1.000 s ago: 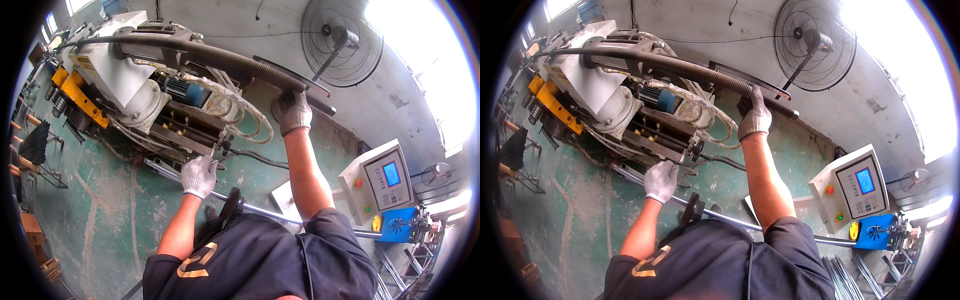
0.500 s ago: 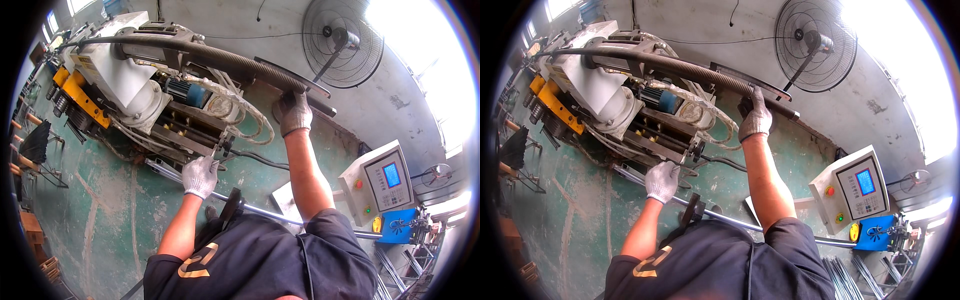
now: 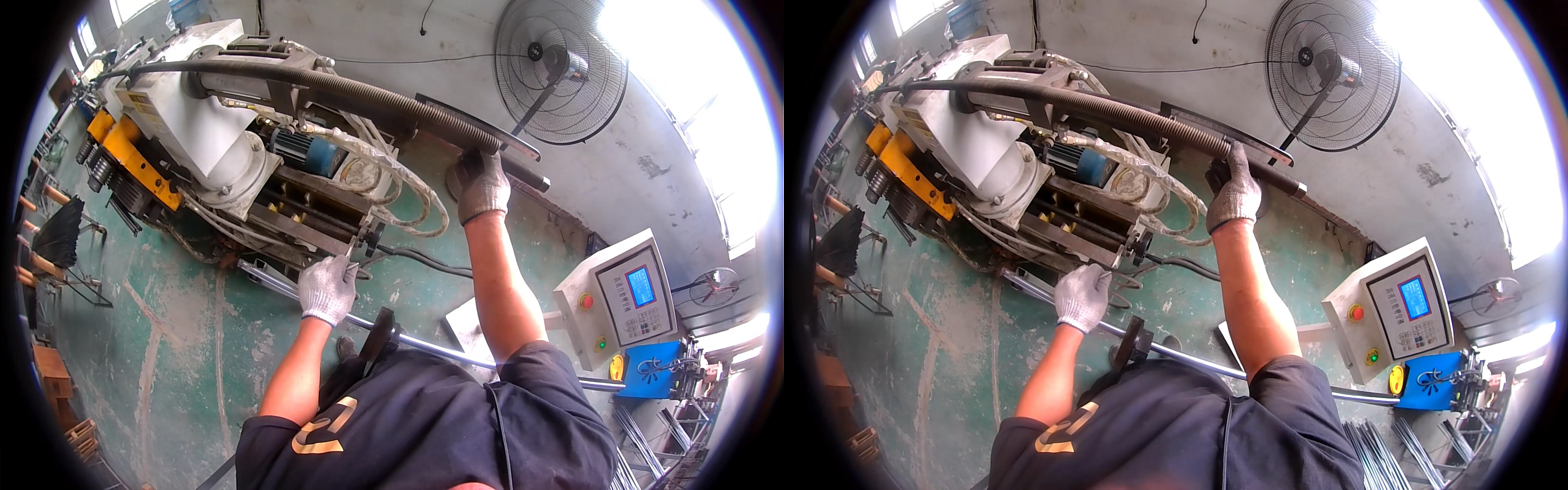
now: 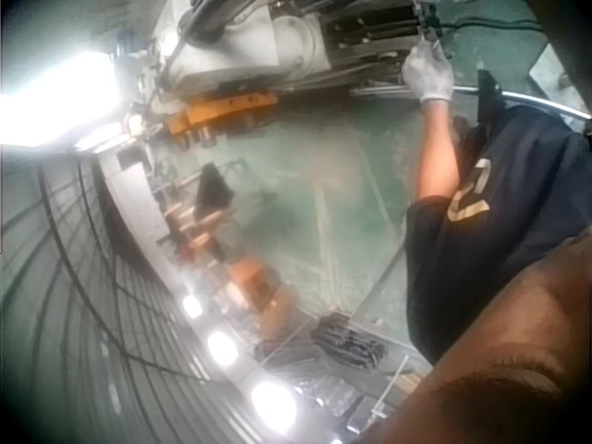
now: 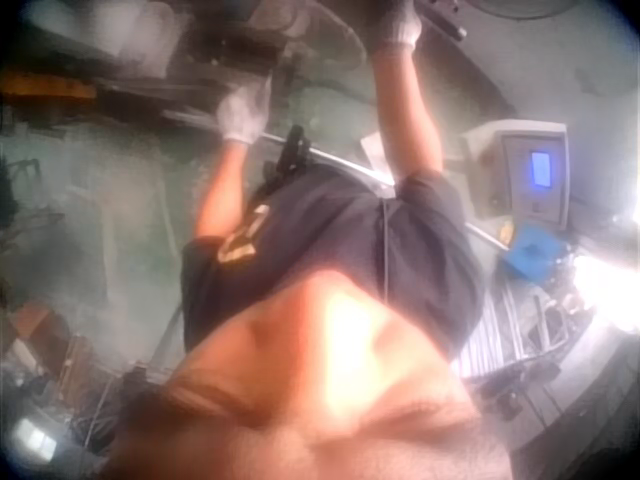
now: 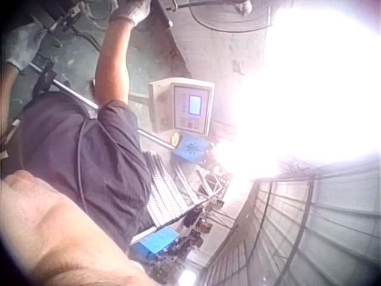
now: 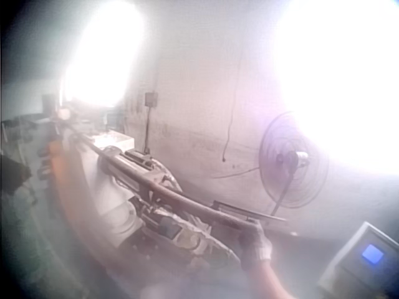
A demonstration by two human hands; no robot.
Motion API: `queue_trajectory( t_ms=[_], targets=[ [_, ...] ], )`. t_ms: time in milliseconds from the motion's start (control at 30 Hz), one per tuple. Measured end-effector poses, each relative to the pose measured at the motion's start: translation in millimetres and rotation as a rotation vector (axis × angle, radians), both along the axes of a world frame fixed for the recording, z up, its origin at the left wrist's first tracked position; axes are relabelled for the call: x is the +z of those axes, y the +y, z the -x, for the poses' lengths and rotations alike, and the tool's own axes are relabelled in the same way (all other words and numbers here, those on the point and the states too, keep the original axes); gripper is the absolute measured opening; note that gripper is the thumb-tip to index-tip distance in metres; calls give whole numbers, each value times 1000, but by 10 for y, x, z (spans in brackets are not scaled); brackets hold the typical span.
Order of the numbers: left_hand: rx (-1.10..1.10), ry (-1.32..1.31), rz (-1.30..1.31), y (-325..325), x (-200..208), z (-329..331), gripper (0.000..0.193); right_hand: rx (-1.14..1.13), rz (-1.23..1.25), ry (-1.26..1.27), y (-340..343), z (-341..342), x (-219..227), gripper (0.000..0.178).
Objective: The person measures a metal rod on a wooden workbench, then uses a manual bending machine to bend the rod into a rectangular frame. They repeat this process with multiple rods, stacking the finished frames on a rack.
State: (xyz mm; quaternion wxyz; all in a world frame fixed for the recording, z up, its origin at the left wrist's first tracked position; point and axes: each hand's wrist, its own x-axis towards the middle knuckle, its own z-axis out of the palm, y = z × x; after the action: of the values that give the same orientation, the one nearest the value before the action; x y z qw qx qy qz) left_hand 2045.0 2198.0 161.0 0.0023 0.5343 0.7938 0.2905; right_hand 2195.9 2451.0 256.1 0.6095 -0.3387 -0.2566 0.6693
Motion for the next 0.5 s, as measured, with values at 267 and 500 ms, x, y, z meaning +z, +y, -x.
queue_trajectory(
  t_ms=[267, 500],
  targets=[
    [9, -6, 1, -2, -2, 1, 18, -6, 5, -3, -19, 20, 19, 31],
    [12, 10, -6, 12, -15, 1, 16, -6, 16, -6, 34, 13, -37, 31]
  ],
)
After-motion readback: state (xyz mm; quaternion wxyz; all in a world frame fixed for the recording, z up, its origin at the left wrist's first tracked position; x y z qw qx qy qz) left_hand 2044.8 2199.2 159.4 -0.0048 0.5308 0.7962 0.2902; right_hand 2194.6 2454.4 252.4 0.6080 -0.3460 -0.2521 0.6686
